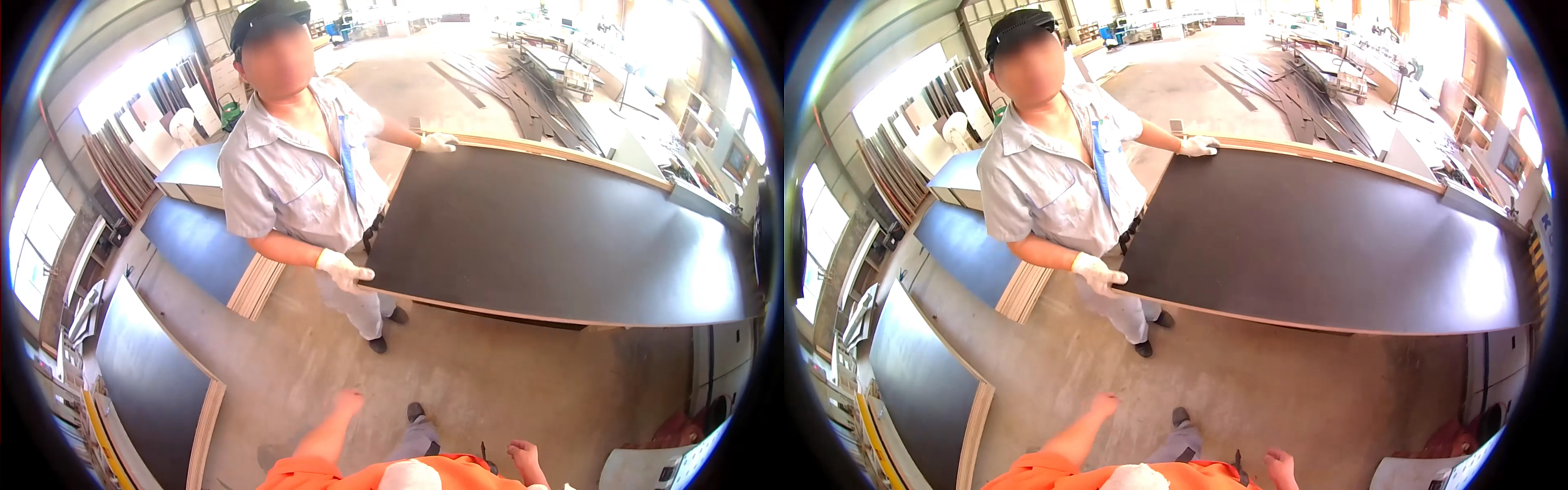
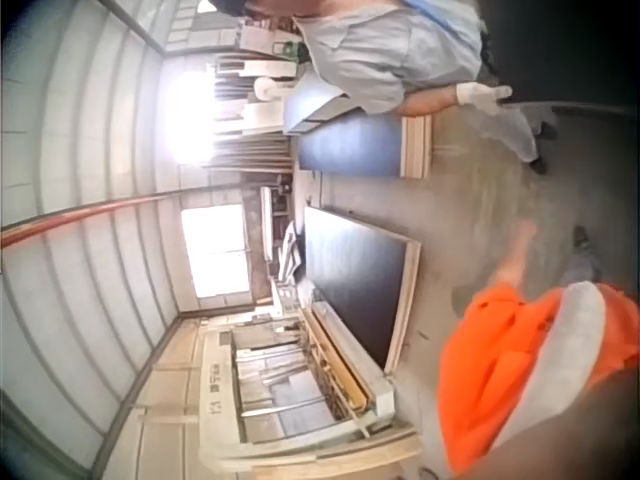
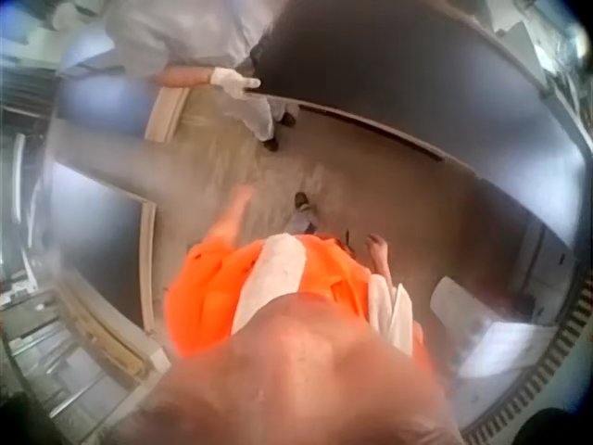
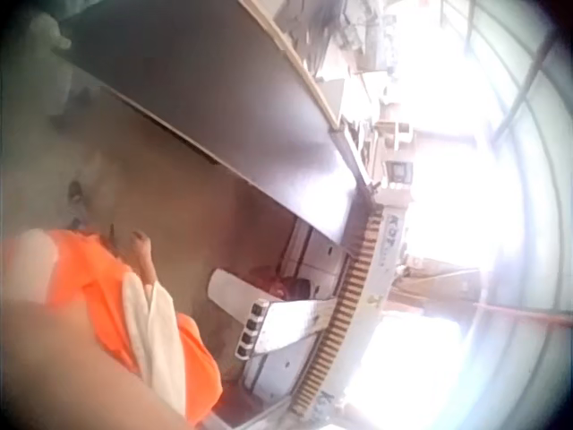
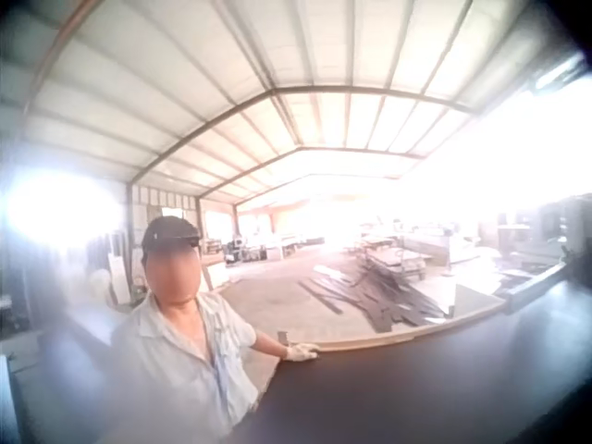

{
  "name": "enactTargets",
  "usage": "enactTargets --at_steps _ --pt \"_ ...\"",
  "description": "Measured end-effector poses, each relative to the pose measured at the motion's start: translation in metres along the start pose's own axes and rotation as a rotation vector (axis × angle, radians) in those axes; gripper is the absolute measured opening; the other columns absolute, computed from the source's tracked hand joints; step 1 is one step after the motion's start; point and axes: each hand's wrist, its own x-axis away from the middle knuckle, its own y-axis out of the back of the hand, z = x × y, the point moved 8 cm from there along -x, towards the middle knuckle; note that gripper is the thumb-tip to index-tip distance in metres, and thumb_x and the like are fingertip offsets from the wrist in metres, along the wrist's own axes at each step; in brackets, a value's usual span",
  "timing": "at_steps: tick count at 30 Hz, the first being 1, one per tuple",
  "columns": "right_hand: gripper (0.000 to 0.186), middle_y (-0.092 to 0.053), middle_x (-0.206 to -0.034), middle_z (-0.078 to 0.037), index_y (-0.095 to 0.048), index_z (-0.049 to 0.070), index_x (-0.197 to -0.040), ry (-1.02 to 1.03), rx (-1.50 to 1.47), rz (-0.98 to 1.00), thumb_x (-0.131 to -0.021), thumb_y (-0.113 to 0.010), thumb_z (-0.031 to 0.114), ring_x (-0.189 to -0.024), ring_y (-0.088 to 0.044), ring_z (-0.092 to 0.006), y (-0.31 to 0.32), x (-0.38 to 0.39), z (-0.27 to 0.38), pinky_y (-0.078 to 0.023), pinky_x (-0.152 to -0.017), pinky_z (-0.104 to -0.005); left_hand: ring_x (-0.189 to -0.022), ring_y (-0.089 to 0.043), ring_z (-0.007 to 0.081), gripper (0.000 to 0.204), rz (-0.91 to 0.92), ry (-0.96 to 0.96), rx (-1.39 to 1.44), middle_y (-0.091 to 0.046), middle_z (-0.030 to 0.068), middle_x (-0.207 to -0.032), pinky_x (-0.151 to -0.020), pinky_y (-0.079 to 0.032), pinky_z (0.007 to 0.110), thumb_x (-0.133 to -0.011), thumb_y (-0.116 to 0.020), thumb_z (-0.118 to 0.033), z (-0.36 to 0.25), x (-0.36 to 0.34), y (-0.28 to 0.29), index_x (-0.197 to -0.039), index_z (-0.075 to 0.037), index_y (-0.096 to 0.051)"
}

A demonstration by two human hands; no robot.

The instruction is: The person collaborates with a coworker to load large wooden panels onto a cutting machine table, operates the machine's touchscreen control panel, and guides the panels into the machine.

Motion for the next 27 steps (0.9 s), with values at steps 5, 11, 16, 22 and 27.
enactTargets --at_steps 5,11,16,22,27 --pt "0.032 -0.07 -0.088 -0.014 -0.067 -0.009 -0.103 0.081 -0.199 -0.086 -0.077 -0.063 0.009 -0.078 -0.066 -0.019 0.042 0.032 -0.047 -0.053 -0.071 -0.0309 -0.101 -0.065 0.0347 0.034 0.357 -0.163 -0.007 -0.069 0.0196 -0.105 -0.086 -0.052 0.043 -0.078 -0.058 -0.024 -0.089 0.112 -0.093 -0.105 -0.008 -0.071" --pt "0.026 -0.066 -0.078 -0.011 -0.064 -0.009 -0.103 -0.119 -0.422 -0.164 -0.08 -0.06 0.004 -0.067 -0.063 -0.0183 0.09 0.083 -0.154 -0.049 -0.057 -0.0289 -0.102 -0.064 0.0325 0.04 0.743 -0.721 -0.188 -0.067 0.017 -0.11 -0.086 -0.05 0.041 -0.085 -0.058 -0.032 -0.181 0.293 -0.147 -0.115 -0.006 -0.064" --pt "0.025 -0.066 -0.08 -0.011 -0.062 -0.007 -0.105 -0.226 -0.522 -0.153 -0.081 -0.06 0.002 -0.068 -0.065 -0.0209 0.113 0.081 -0.261 -0.05 -0.054 -0.0311 -0.107 -0.062 0.0341 0.043 0.654 -0.722 -0.222 -0.066 0.0171 -0.113 -0.091 -0.049 0.043 -0.085 -0.058 -0.033 -0.164 0.298 -0.141 -0.118 -0.006 -0.062" --pt "0.027 -0.066 -0.079 -0.011 -0.061 -0.005 -0.107 -0.132 -0.693 -0.059 -0.081 -0.061 0.004 -0.064 -0.065 -0.023 0.121 0.084 -0.259 -0.049 -0.051 -0.0327 -0.095 -0.066 0.0361 0.039 0.463 -0.302 -0.205 -0.068 0.0206 -0.101 -0.082 -0.052 0.043 -0.078 -0.059 -0.03 -0.072 0.218 -0.116 -0.104 -0.003 -0.069" --pt "0.03 -0.056 -0.066 -0.01 -0.058 -0.012 -0.107 -0.188 -0.626 -0.162 -0.078 -0.061 -0.004 -0.05 -0.054 -0.017 0.117 0.091 -0.181 -0.038 -0.041 -0.0287 -0.088 -0.067 0.0345 0.037 0.338 -0.278 -0.133 -0.069 0.0217 -0.094 -0.077 -0.053 0.042 -0.078 -0.059 -0.03 -0.034 0.227 -0.096 -0.101 -0.002 -0.069"
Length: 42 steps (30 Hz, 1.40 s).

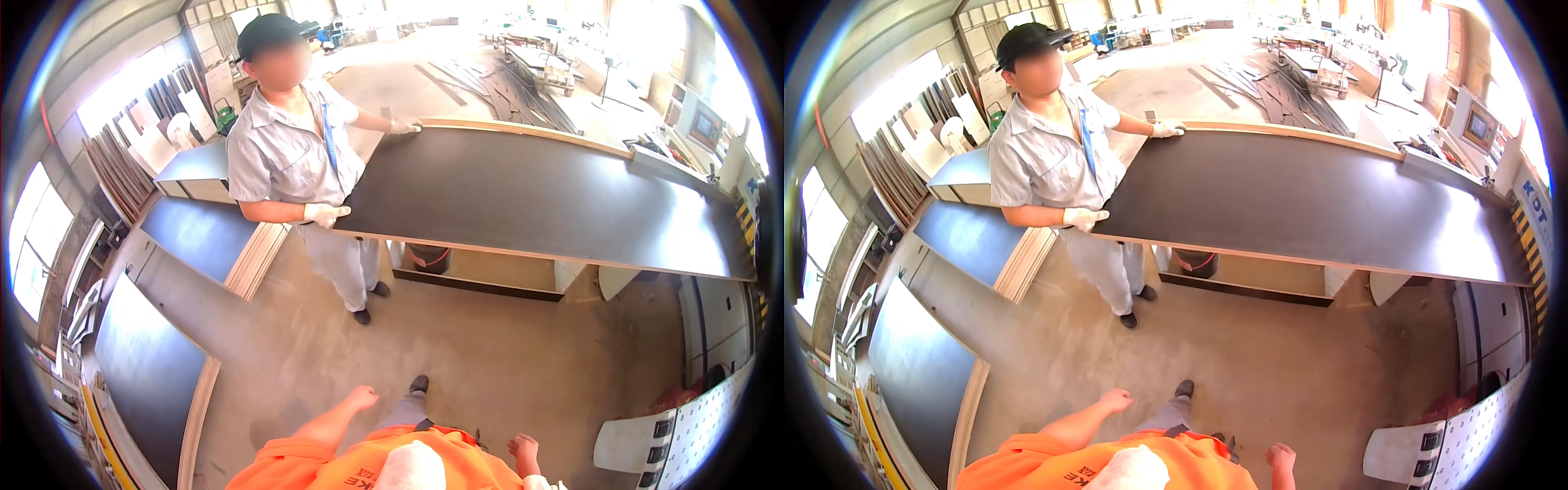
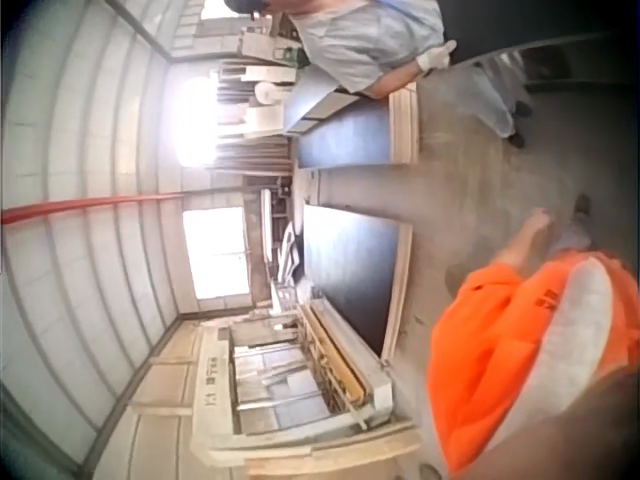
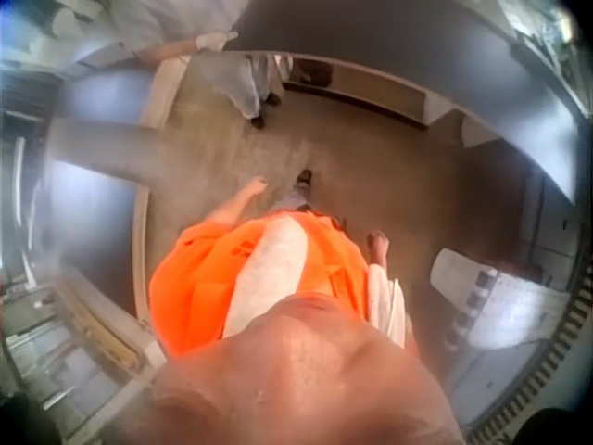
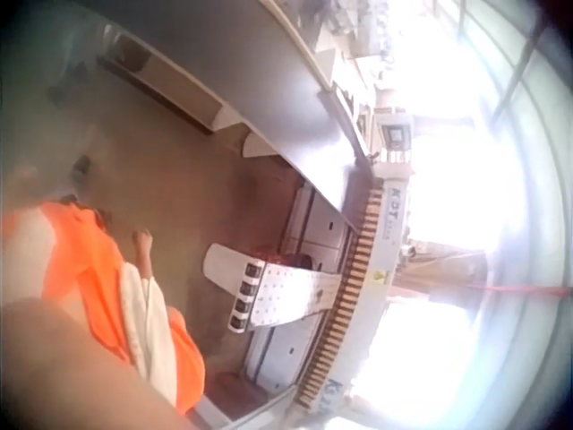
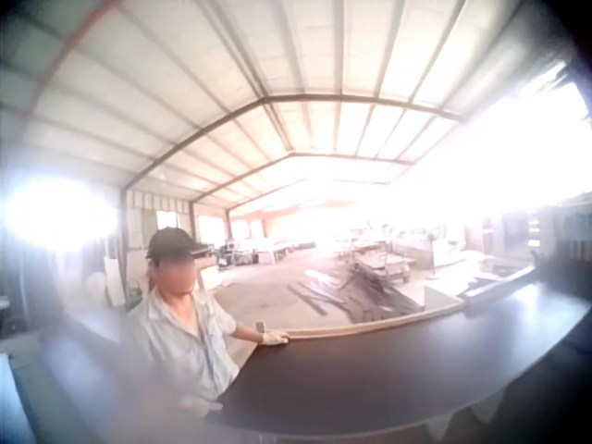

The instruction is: The person collaborates with a coworker to load large wooden panels onto a cutting machine table, operates the machine's touchscreen control panel, and guides the panels into the machine.

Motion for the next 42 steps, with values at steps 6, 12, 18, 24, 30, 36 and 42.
enactTargets --at_steps 6,12,18,24,30,36,42 --pt "0.039 -0.068 -0.094 -0.013 -0.057 -0.002 -0.121 0.045 0.207 0.181 -0.085 -0.062 0.011 -0.082 -0.068 -0.0256 -0.092 -0.002 0.068 -0.055 -0.071 -0.036 -0.089 -0.068 0.031 0.042 -0.011 -0.008 0.207 -0.069 0.0206 -0.099 -0.078 -0.053 0.041 -0.081 -0.063 -0.031 -0.011 -0.002 0.019 -0.111 -0.002 -0.066" --pt "0.048 -0.063 -0.115 -0.013 -0.051 -0.001 -0.131 0.097 0.093 0.443 -0.09 -0.063 0.02 -0.102 -0.063 -0.0213 -0.281 0.039 0.153 -0.051 -0.086 -0.0348 -0.092 -0.067 0.0256 0.042 -0.305 -0.044 0.473 -0.071 0.0156 -0.1 -0.084 -0.051 0.036 -0.085 -0.065 -0.025 0.013 -0.058 0.135 -0.116 0.003 -0.063" --pt "0.063 -0.057 -0.126 -0.016 -0.038 0.001 -0.142 0.03 -0.227 0.562 -0.093 -0.063 0.032 -0.111 -0.058 -0.0272 -0.478 0.039 0.177 -0.047 -0.097 -0.042 -0.085 -0.066 0.0159 0.032 -0.601 -0.328 0.64 -0.071 0.0103 -0.096 -0.079 -0.052 0.029 -0.087 -0.062 -0.012 -0.059 -0.079 0.319 -0.113 0.005 -0.061" --pt "0.042 -0.061 -0.123 -0.009 -0.054 0.007 -0.124 -0.081 -0.859 0.426 -0.092 -0.063 0.033 -0.114 -0.058 -0.0256 -0.593 0.076 0.186 -0.046 -0.099 -0.0435 -0.09 -0.067 0.0262 0.026 -0.677 -0.659 0.472 -0.069 0.0127 -0.097 -0.08 -0.053 0.035 -0.083 -0.062 -0.007 -0.101 -0.067 0.436 -0.108 0.002 -0.062" --pt "0.026 -0.065 -0.114 -0.004 -0.06 0.009 -0.113 -0.2 -0.87 0.17 -0.092 -0.062 0.024 -0.107 -0.061 -0.0261 -0.531 0.144 0.135 -0.049 -0.095 -0.0446 -0.109 -0.057 0.037 0.045 -0.676 -0.611 0.098 -0.06 0.0206 -0.119 -0.093 -0.047 0.043 -0.08 -0.066 -0.018 -0.108 -0.04 0.46 -0.117 0.004 -0.056" --pt "0.021 -0.066 -0.112 -0.008 -0.058 0.006 -0.11 -0.151 -0.807 0.159 -0.095 -0.057 0.021 -0.103 -0.063 -0.0249 -0.442 0.247 0.085 -0.052 -0.092 -0.0387 -0.116 -0.056 0.0315 0.089 -0.155 -0.212 0.214 -0.05 0.0245 -0.135 -0.1 -0.045 0.041 -0.086 -0.069 -0.034 -0.02 -0.035 0.391 -0.148 0.008 -0.019" --pt "0.023 -0.067 -0.107 -0.008 -0.059 0.004 -0.109 -0.133 -0.77 0.152 -0.095 -0.057 0.021 -0.098 -0.065 -0.0244 -0.31 0.323 0.003 -0.052 -0.088 -0.0391 -0.086 -0.066 0.0272 0.04 0.37 0.057 0.761 -0.067 0.0141 -0.101 -0.077 -0.054 0.046 -0.09 -0.066 -0.03 -0.025 0.076 0.266 -0.113 0.003 -0.061"
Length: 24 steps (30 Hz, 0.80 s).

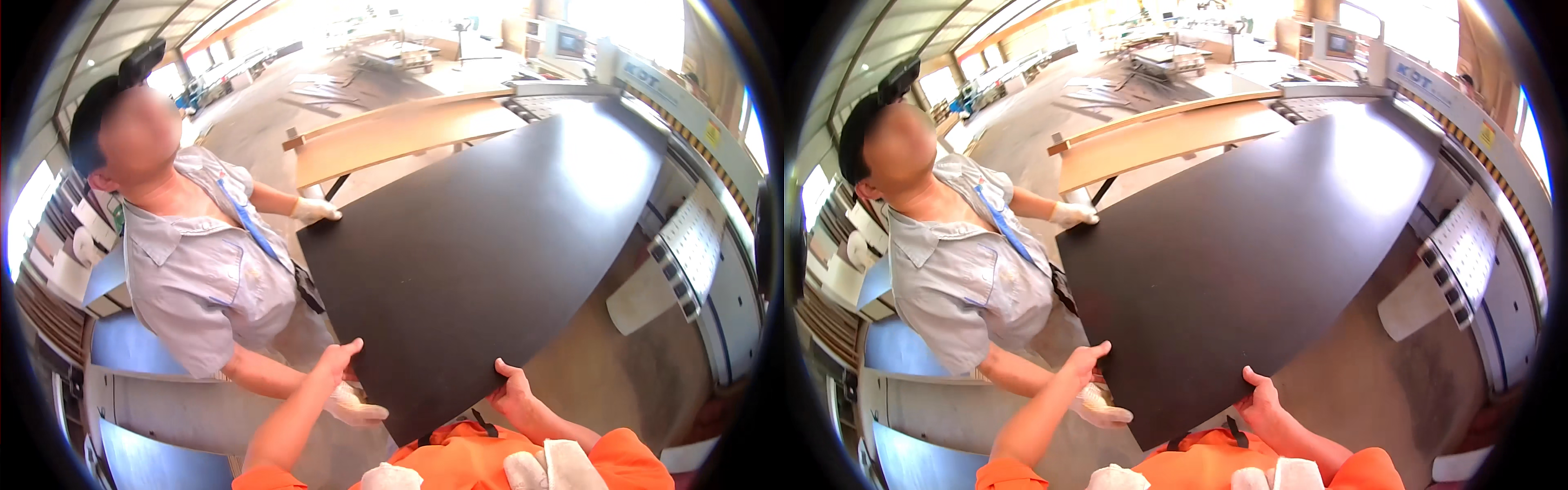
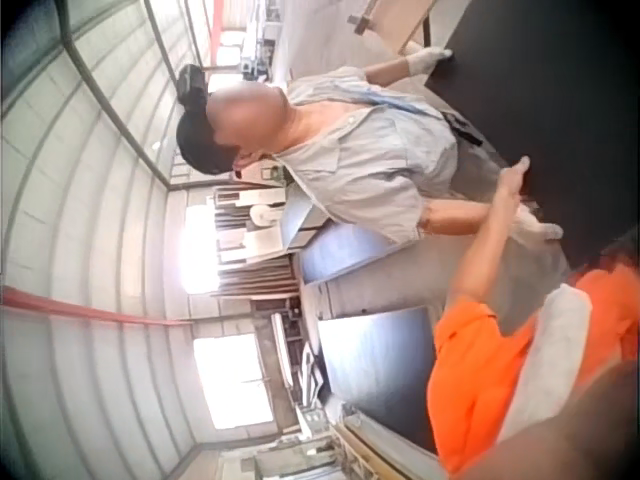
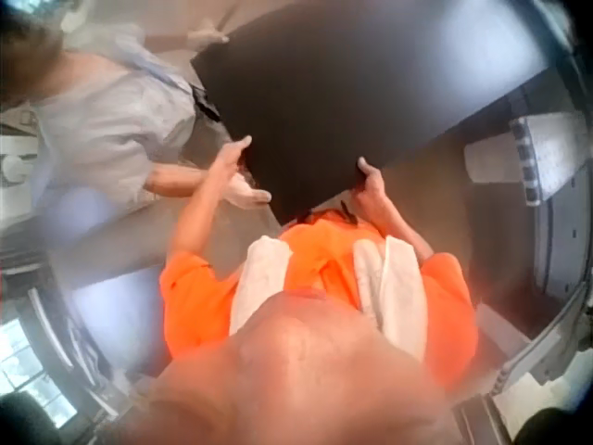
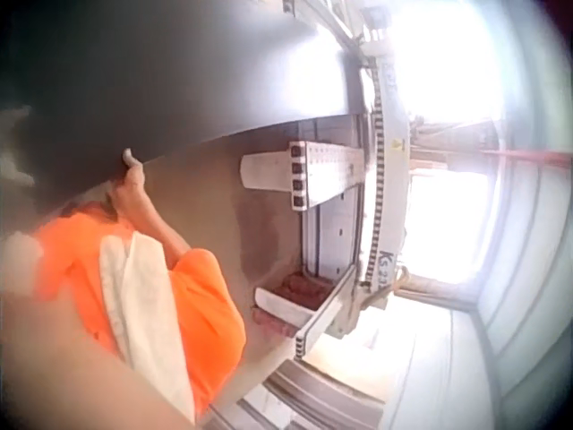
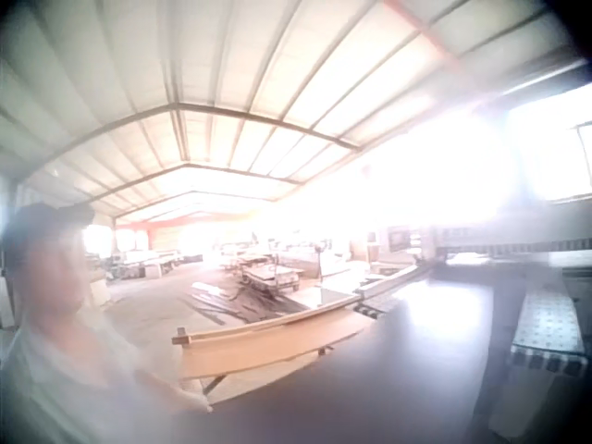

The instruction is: The person collaborates with a coworker to load large wooden panels onto a cutting machine table, operates the machine's touchscreen control panel, and guides the panels into the machine.

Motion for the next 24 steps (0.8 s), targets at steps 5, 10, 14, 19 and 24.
enactTargets --at_steps 5,10,14,19,24 --pt "0.023 -0.069 -0.1 -0.007 -0.061 0.004 -0.104 0.063 0.038 -0.031 -0.093 -0.058 0.024 -0.092 -0.066 -0.0218 0.112 0.11 0.012 -0.052 -0.086 -0.0369 -0.08 -0.067 0.0245 0.03 -0.056 -0.017 0.05 -0.069 0.0085 -0.093 -0.072 -0.054 0.047 -0.091 -0.064 -0.032 0.112 0.09 -0.057 -0.1 -0.004 -0.066" --pt "0.017 -0.068 -0.092 -0.006 -0.062 0.004 -0.098 0.213 0.049 -0.063 -0.09 -0.062 0.019 -0.082 -0.066 -0.0175 0.218 0.186 0.031 -0.053 -0.074 -0.0328 -0.081 -0.066 0.0229 0.029 -0.009 -0.074 0.153 -0.069 0.0068 -0.095 -0.068 -0.052 0.046 -0.09 -0.065 -0.034 0.19 0.179 -0.133 -0.102 -0.007 -0.065" --pt "0.017 -0.066 -0.086 -0.005 -0.061 0.003 -0.097 0.273 0.02 -0.128 -0.088 -0.063 0.017 -0.075 -0.063 -0.0161 0.332 0.235 0.032 -0.054 -0.072 -0.0321 -0.077 -0.066 0.0221 0.028 0.026 -0.056 0.146 -0.07 0.0056 -0.093 -0.067 -0.053 0.044 -0.091 -0.063 -0.035 0.28 0.233 -0.197 -0.102 -0.01 -0.065" --pt "0.02 -0.068 -0.095 -0.008 -0.062 0.0 -0.102 0.252 -0.061 -0.074 -0.089 -0.062 0.015 -0.086 -0.066 -0.0198 0.466 0.32 0.012 -0.053 -0.081 -0.0341 -0.068 -0.066 0.0199 0.027 0.037 0.032 0.178 -0.07 0.005 -0.089 -0.062 -0.053 0.04 -0.093 -0.061 -0.035 0.413 0.316 -0.275 -0.101 -0.01 -0.065" --pt "0.03 -0.065 -0.115 -0.013 -0.06 0.0 -0.117 0.091 0.154 -0.02 -0.092 -0.06 0.017 -0.106 -0.062 -0.024 0.617 0.432 -0.079 -0.048 -0.095 -0.039 -0.075 -0.068 0.0218 0.027 0.166 0.116 0.266 -0.071 0.006 -0.093 -0.065 -0.054 0.039 -0.095 -0.058 -0.035 0.54 0.392 -0.376 -0.103 -0.011 -0.064"
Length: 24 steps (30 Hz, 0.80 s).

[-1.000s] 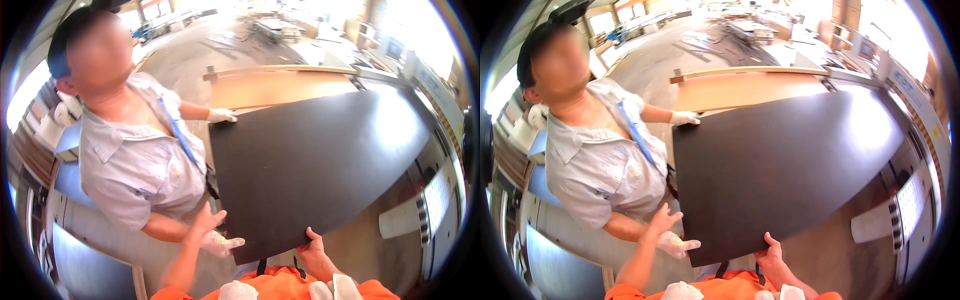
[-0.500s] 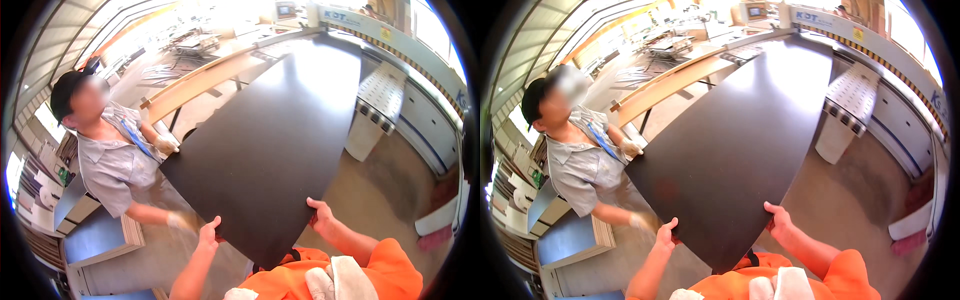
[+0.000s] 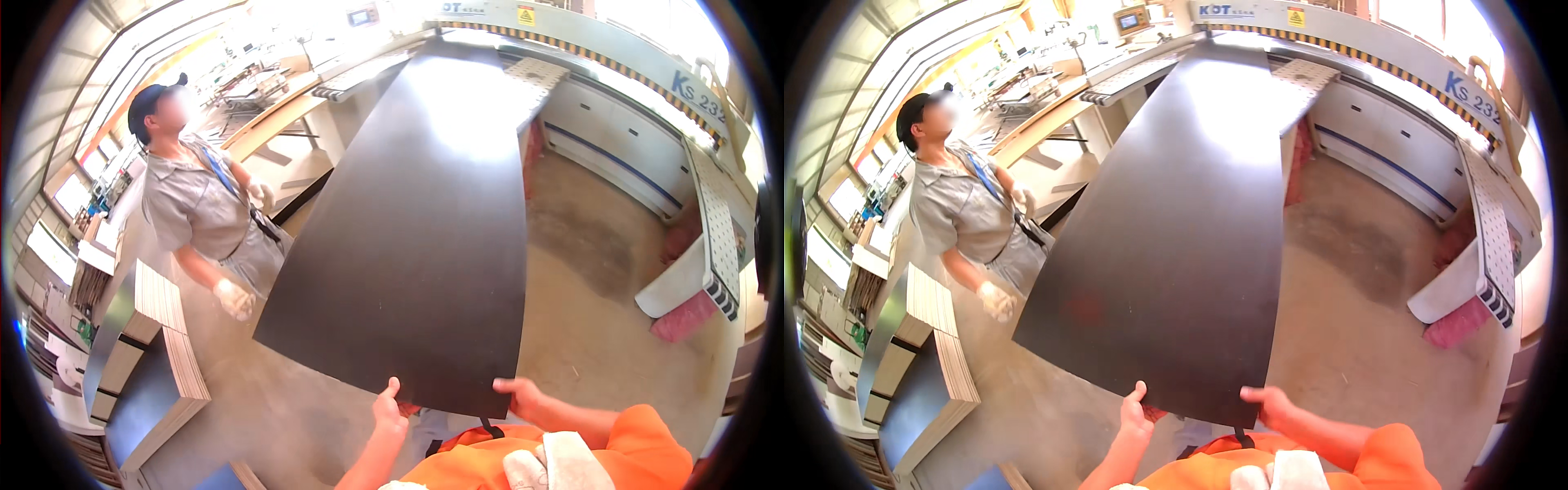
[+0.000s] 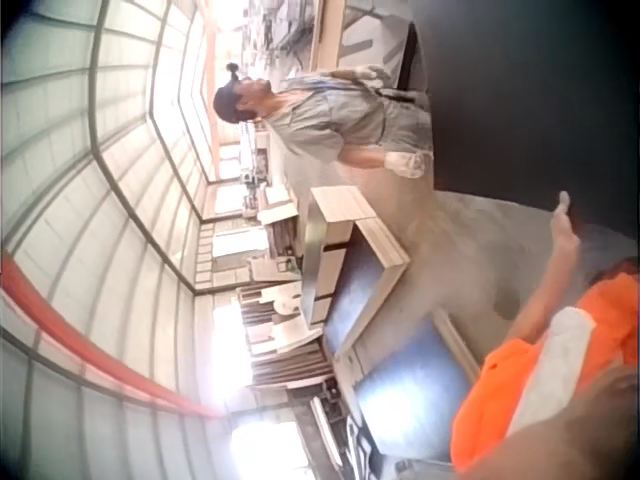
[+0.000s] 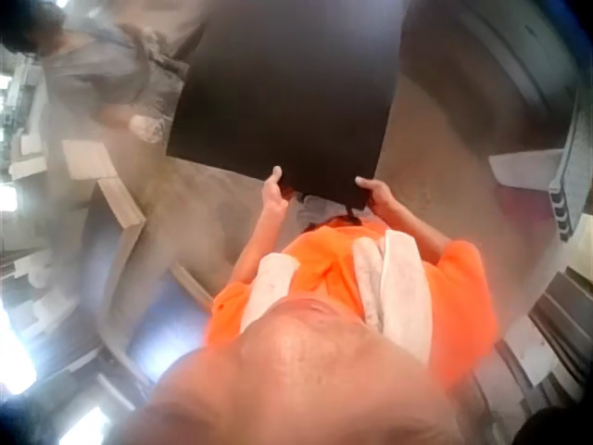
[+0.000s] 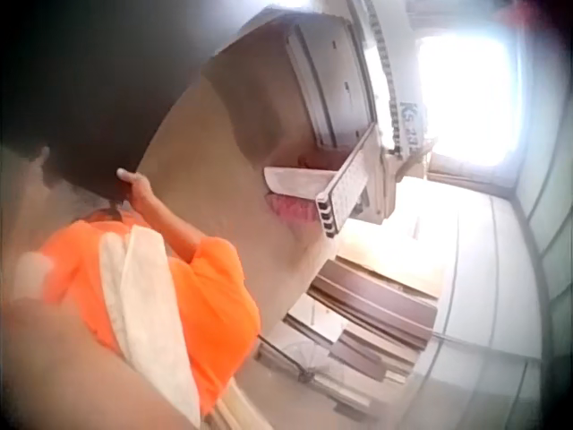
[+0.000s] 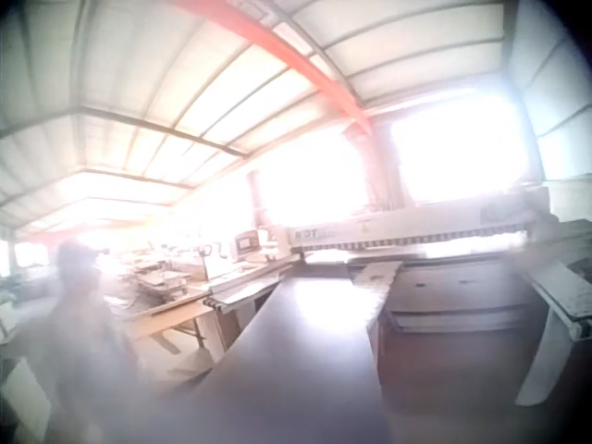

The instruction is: The person collaborates with a coworker to load large wooden panels onto a cutting machine table, operates the machine's touchscreen control panel, and guides the panels into the machine.

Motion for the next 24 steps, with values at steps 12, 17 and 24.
enactTargets --at_steps 12,17,24 --pt "0.024 -0.068 -0.102 -0.007 -0.062 0.008 -0.105 0.179 -0.759 -0.181 -0.094 -0.058 0.028 -0.098 -0.063 -0.023 0.334 0.136 -0.034 -0.047 -0.096 -0.0437 -0.108 -0.06 0.0304 0.045 0.063 0.17 0.042 -0.065 0.0135 -0.116 -0.098 -0.044 0.049 -0.096 -0.054 -0.045 0.36 0.094 -0.2 -0.12 -0.007 -0.058" --pt "0.028 -0.065 -0.106 -0.005 -0.062 0.01 -0.107 0.203 -0.746 -0.352 -0.096 -0.054 0.035 -0.102 -0.061 -0.024 0.432 0.166 -0.01 -0.05 -0.09 -0.0435 -0.092 -0.067 0.0228 0.035 0.559 0.261 -0.806 -0.07 0.013 -0.1 -0.086 -0.053 0.033 -0.094 -0.061 -0.031 0.411 0.14 -0.243 -0.107 0.0 -0.064" --pt "0.028 -0.063 -0.103 -0.005 -0.061 0.011 -0.109 0.209 -0.641 -0.538 -0.095 -0.055 0.035 -0.1 -0.058 -0.0259 0.503 0.216 0.032 -0.049 -0.089 -0.0463 -0.114 -0.055 0.0327 0.06 -0.525 -0.908 -1.338 -0.058 0.0225 -0.122 -0.101 -0.041 0.041 -0.087 -0.068 -0.034 0.14 0.071 -0.087 -0.126 0.009 -0.052"
